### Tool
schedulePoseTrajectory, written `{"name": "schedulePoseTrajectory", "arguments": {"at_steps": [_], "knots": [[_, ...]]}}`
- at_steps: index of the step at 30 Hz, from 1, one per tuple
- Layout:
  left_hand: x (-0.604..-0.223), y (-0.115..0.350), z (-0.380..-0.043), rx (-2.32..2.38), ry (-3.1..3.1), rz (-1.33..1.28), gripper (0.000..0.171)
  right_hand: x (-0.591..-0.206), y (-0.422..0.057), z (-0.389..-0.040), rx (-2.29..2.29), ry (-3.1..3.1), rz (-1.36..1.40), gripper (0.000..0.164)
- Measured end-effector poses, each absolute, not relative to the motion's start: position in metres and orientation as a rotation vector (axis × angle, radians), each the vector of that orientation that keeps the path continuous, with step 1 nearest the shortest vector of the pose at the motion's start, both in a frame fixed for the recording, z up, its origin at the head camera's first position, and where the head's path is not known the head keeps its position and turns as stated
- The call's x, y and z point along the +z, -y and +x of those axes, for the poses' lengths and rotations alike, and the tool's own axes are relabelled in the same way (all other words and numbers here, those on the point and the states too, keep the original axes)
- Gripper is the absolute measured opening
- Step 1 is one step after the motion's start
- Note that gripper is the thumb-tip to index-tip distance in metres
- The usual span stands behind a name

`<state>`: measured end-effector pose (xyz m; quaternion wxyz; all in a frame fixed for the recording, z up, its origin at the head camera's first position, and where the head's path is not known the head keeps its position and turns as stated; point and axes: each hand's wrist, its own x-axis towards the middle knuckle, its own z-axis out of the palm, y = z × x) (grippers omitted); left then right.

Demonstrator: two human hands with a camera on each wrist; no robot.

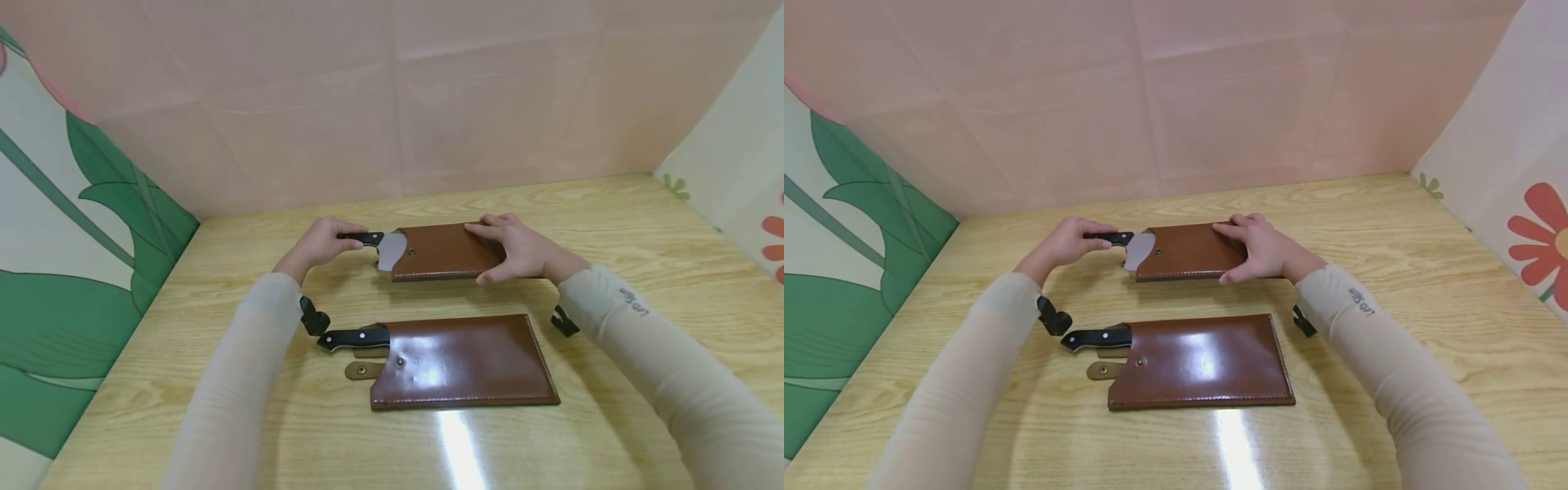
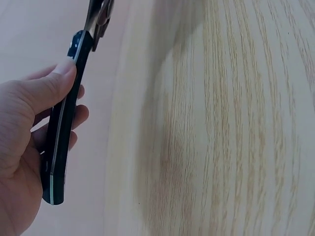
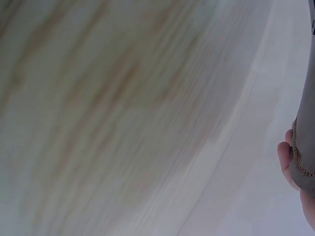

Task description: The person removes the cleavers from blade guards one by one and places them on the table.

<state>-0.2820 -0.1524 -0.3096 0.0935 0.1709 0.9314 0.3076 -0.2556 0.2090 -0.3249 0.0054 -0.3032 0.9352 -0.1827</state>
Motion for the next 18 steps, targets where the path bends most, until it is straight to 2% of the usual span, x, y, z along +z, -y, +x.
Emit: {"name": "schedulePoseTrajectory", "arguments": {"at_steps": [18], "knots": [[-0.3119, 0.1591, -0.28, 0.927, -2.763, 0.501, 0.037, -0.325, -0.2149, -0.2524, -0.593, -2.926, -0.924, 0.097]]}}
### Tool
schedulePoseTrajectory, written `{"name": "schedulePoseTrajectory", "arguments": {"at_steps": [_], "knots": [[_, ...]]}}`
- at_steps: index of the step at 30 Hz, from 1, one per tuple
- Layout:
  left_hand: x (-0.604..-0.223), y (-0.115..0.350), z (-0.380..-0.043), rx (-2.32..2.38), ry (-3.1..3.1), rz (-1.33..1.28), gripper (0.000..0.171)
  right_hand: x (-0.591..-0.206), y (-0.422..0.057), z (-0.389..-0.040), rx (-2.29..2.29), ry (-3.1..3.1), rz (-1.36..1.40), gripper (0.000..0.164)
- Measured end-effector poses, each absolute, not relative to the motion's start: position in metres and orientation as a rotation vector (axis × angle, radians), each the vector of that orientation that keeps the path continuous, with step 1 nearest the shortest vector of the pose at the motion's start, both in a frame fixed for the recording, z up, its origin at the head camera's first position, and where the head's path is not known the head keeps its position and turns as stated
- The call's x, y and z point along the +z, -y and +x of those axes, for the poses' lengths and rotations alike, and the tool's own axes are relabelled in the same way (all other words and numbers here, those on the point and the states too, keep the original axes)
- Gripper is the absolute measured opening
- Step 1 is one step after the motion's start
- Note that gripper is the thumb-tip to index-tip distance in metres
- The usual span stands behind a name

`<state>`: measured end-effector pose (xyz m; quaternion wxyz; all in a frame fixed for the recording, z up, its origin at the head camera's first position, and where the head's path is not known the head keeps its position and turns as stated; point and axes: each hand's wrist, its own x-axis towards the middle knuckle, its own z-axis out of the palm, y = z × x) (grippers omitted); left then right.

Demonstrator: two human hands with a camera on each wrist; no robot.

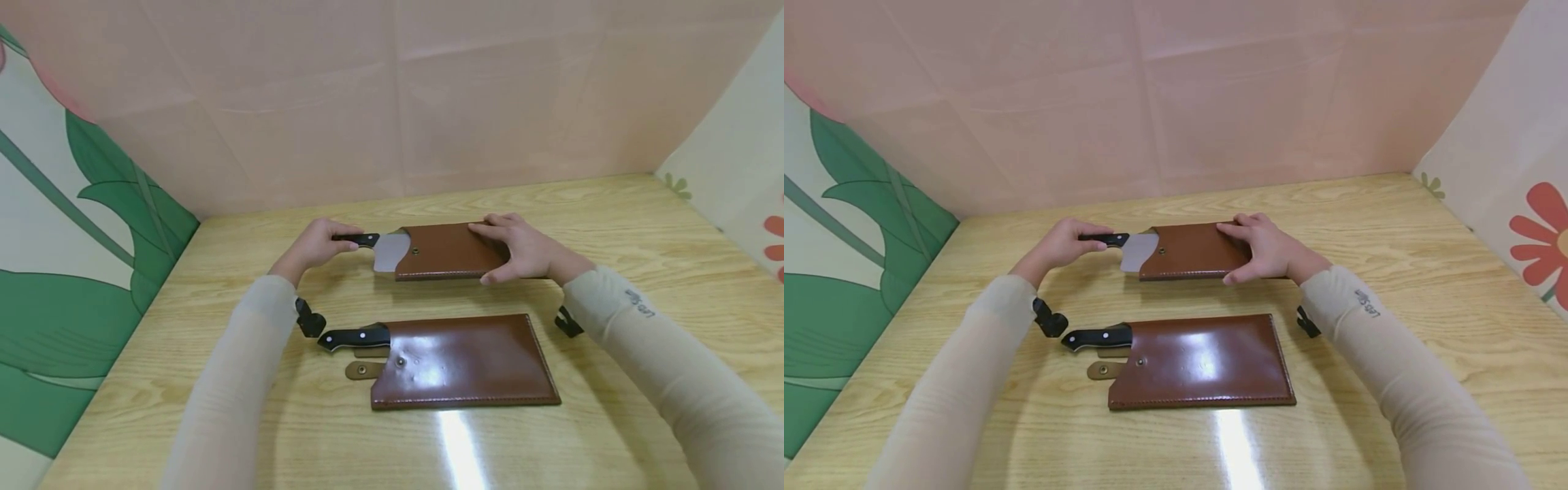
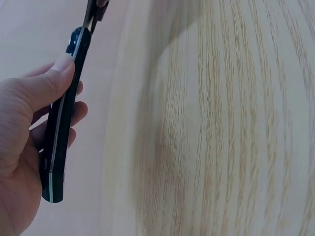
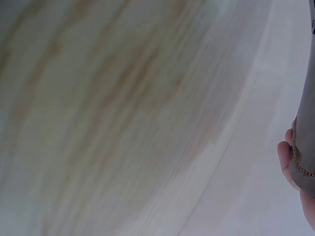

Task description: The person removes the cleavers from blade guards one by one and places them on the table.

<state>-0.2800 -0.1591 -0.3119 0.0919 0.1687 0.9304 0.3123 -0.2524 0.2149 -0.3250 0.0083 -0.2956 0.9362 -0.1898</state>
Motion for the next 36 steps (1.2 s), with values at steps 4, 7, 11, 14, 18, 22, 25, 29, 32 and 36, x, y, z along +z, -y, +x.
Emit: {"name": "schedulePoseTrajectory", "arguments": {"at_steps": [4, 7, 11, 14, 18, 22, 25, 29, 32, 36], "knots": [[-0.3118, 0.1601, -0.2795, 0.926, -2.769, 0.513, 0.038, -0.3255, -0.2156, -0.2531, -0.594, -2.927, -0.92, 0.097], [-0.3127, 0.1609, -0.2795, 0.934, -2.768, 0.514, 0.038, -0.3257, -0.216, -0.2535, -0.591, -2.927, -0.923, 0.097], [-0.3139, 0.1619, -0.2791, 0.947, -2.764, 0.509, 0.038, -0.3257, -0.2169, -0.2531, -0.585, -2.923, -0.913, 0.098], [-0.3149, 0.1626, -0.2786, 0.941, -2.768, 0.508, 0.038, -0.325, -0.2172, -0.2527, -0.584, -2.919, -0.908, 0.098], [-0.316, 0.1632, -0.2781, 0.95, -2.766, 0.487, 0.038, -0.3231, -0.217, -0.2509, -0.587, -2.915, -0.905, 0.098], [-0.3162, 0.1643, -0.278, 0.962, -2.762, 0.47, 0.037, -0.3223, -0.2167, -0.2495, -0.6, -2.915, -0.904, 0.098], [-0.3159, 0.1651, -0.2778, 0.963, -2.765, 0.462, 0.037, -0.3226, -0.2167, -0.2497, -0.608, -2.919, -0.903, 0.098], [-0.3158, 0.1657, -0.2769, 0.96, -2.767, 0.463, 0.037, -0.3227, -0.2172, -0.2495, -0.604, -2.921, -0.901, 0.098], [-0.3161, 0.1661, -0.2762, 0.959, -2.771, 0.468, 0.038, -0.3226, -0.2174, -0.2493, -0.598, -2.923, -0.902, 0.098], [-0.3171, 0.1676, -0.2753, 0.974, -2.766, 0.457, 0.038, -0.3218, -0.2176, -0.2485, -0.602, -2.923, -0.917, 0.099]]}}
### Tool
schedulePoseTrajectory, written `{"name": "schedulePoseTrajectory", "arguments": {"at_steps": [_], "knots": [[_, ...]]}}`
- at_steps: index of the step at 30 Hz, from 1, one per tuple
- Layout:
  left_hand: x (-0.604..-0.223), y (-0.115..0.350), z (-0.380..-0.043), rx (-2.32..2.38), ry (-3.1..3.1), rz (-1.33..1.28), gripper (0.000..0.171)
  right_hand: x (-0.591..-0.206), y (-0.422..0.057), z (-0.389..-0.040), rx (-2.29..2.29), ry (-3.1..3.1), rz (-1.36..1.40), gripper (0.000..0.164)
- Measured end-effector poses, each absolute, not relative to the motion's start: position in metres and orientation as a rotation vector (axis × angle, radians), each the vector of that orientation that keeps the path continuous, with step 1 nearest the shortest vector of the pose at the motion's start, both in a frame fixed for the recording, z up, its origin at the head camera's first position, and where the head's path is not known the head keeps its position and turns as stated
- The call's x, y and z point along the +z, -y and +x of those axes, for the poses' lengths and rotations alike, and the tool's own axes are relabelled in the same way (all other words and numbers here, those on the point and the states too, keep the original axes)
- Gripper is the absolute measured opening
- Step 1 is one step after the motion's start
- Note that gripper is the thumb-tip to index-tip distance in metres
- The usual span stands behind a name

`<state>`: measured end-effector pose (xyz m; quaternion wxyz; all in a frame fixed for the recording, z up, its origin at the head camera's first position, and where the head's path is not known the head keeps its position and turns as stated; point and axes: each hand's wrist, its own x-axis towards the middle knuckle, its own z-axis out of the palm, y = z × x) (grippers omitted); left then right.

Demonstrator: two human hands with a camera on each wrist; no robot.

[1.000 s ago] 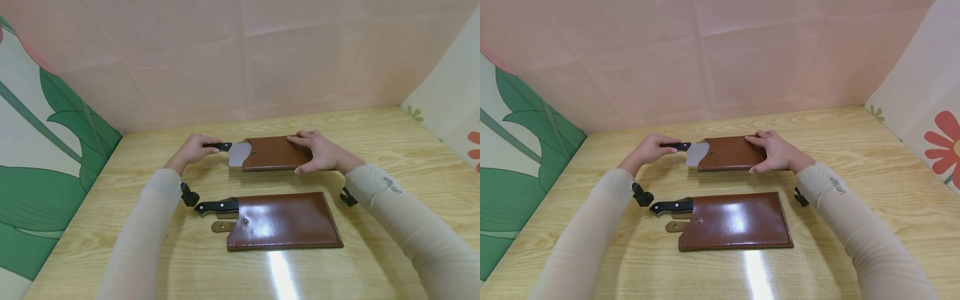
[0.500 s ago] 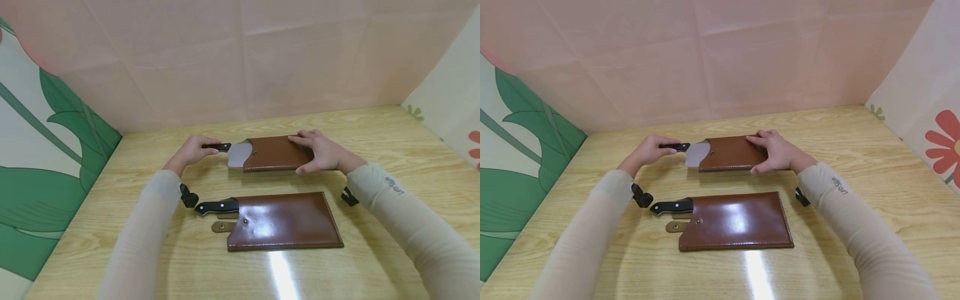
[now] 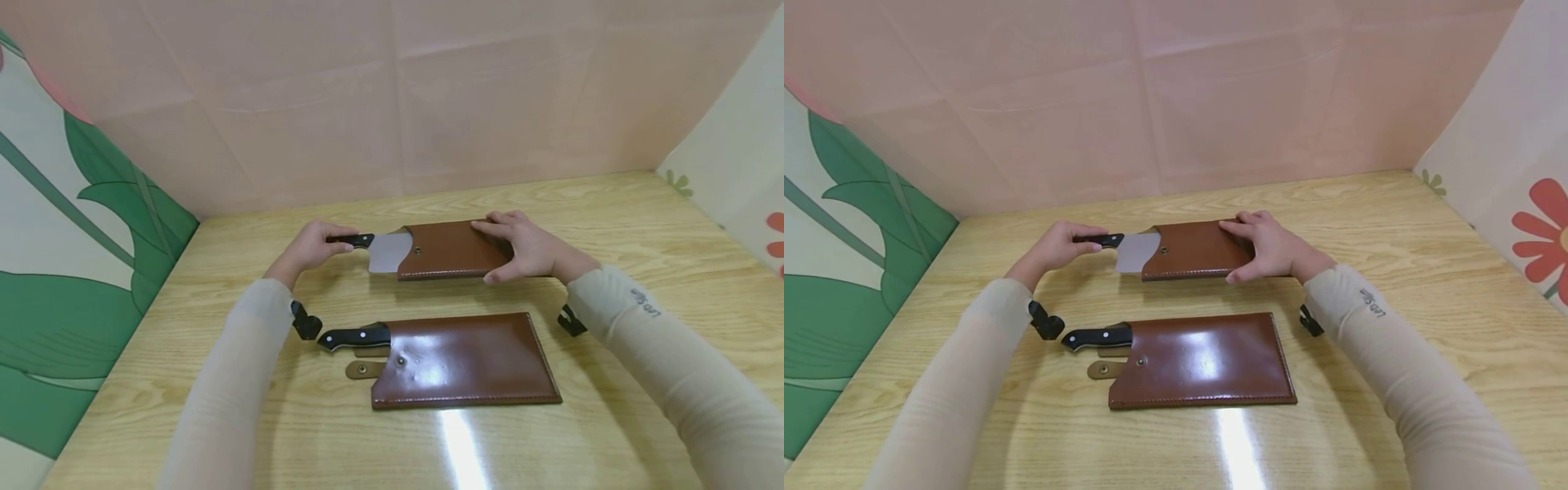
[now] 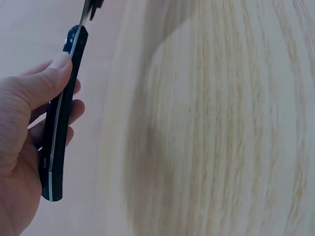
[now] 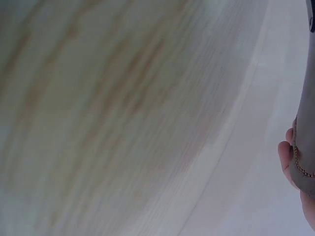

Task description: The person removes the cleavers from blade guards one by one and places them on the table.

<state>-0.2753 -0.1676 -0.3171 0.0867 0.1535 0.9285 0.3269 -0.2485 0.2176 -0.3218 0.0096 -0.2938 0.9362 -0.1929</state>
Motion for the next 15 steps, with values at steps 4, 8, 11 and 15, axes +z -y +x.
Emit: {"name": "schedulePoseTrajectory", "arguments": {"at_steps": [4, 8, 11, 15], "knots": [[-0.3185, 0.1702, -0.2749, 0.993, -2.751, 0.449, 0.038, -0.3206, -0.2178, -0.2475, -0.604, -2.916, -0.924, 0.099], [-0.3189, 0.1729, -0.2748, 1.0, -2.746, 0.452, 0.038, -0.321, -0.2178, -0.2473, -0.612, -2.918, -0.926, 0.098], [-0.3189, 0.1746, -0.2746, 1.0, -2.749, 0.448, 0.038, -0.3222, -0.2174, -0.2475, -0.626, -2.933, -0.941, 0.097], [-0.3185, 0.177, -0.2729, 1.005, -2.742, 0.442, 0.039, -0.3234, -0.2171, -0.2474, -0.637, -2.94, -0.943, 0.097]]}}
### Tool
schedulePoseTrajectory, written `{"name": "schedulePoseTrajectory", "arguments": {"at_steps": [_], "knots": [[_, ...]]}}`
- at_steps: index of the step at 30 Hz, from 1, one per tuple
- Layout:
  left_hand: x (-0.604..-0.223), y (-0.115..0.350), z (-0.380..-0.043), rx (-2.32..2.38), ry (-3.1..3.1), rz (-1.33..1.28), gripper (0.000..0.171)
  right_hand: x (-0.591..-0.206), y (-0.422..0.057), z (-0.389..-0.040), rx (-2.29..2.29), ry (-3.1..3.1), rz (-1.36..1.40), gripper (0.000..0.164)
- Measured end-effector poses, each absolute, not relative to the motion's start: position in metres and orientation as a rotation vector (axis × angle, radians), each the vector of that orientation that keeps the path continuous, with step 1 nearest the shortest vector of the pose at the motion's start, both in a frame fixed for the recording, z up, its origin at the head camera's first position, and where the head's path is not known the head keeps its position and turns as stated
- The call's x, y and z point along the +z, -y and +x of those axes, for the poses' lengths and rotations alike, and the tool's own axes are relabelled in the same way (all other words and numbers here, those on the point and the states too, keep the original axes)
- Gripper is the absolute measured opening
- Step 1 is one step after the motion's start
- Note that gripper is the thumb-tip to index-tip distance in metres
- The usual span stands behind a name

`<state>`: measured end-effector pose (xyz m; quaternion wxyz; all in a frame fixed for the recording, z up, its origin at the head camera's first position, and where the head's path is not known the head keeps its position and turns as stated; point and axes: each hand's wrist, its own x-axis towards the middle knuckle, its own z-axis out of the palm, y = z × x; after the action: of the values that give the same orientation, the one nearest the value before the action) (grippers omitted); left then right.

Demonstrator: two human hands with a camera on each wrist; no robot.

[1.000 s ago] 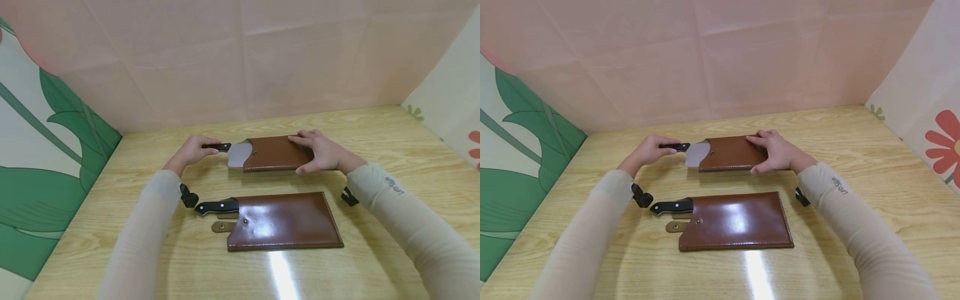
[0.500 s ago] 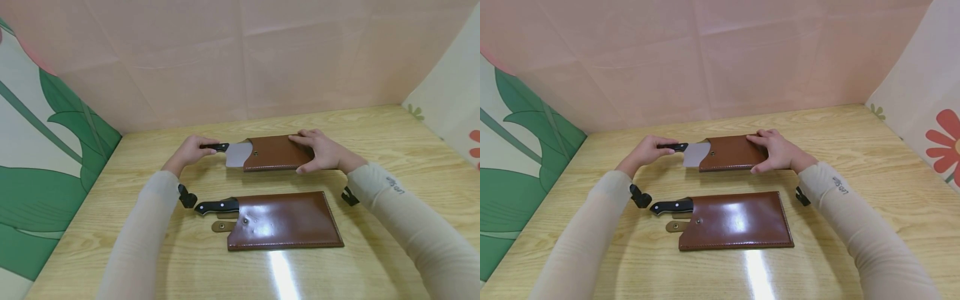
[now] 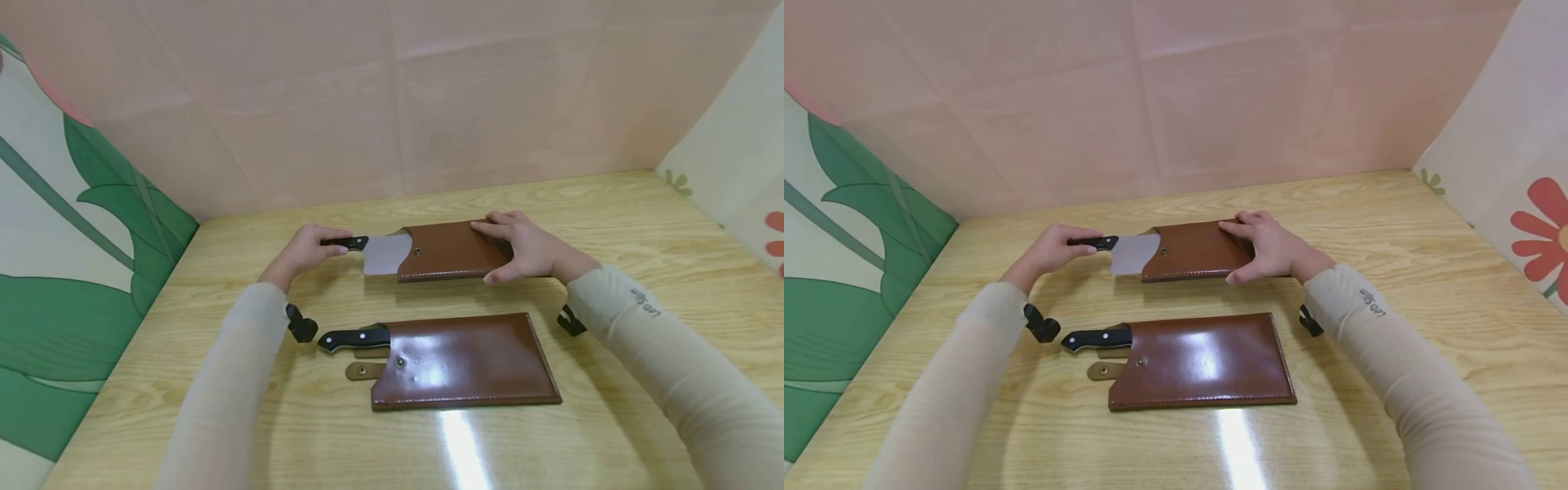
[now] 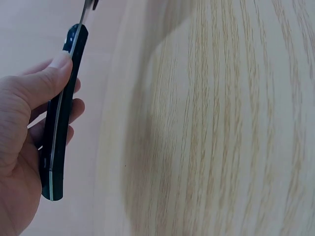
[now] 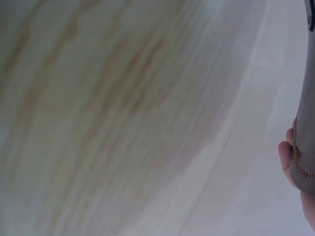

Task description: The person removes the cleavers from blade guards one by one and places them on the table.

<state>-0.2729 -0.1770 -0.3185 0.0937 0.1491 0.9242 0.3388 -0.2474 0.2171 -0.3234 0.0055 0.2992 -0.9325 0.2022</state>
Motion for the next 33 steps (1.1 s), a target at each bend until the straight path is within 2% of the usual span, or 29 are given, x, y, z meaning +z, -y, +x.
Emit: {"name": "schedulePoseTrajectory", "arguments": {"at_steps": [33], "knots": [[-0.322, 0.216, -0.271, 0.973, -2.778, 0.413, 0.037, -0.326, -0.22, -0.249, 0.622, 2.928, 0.944, 0.097]]}}
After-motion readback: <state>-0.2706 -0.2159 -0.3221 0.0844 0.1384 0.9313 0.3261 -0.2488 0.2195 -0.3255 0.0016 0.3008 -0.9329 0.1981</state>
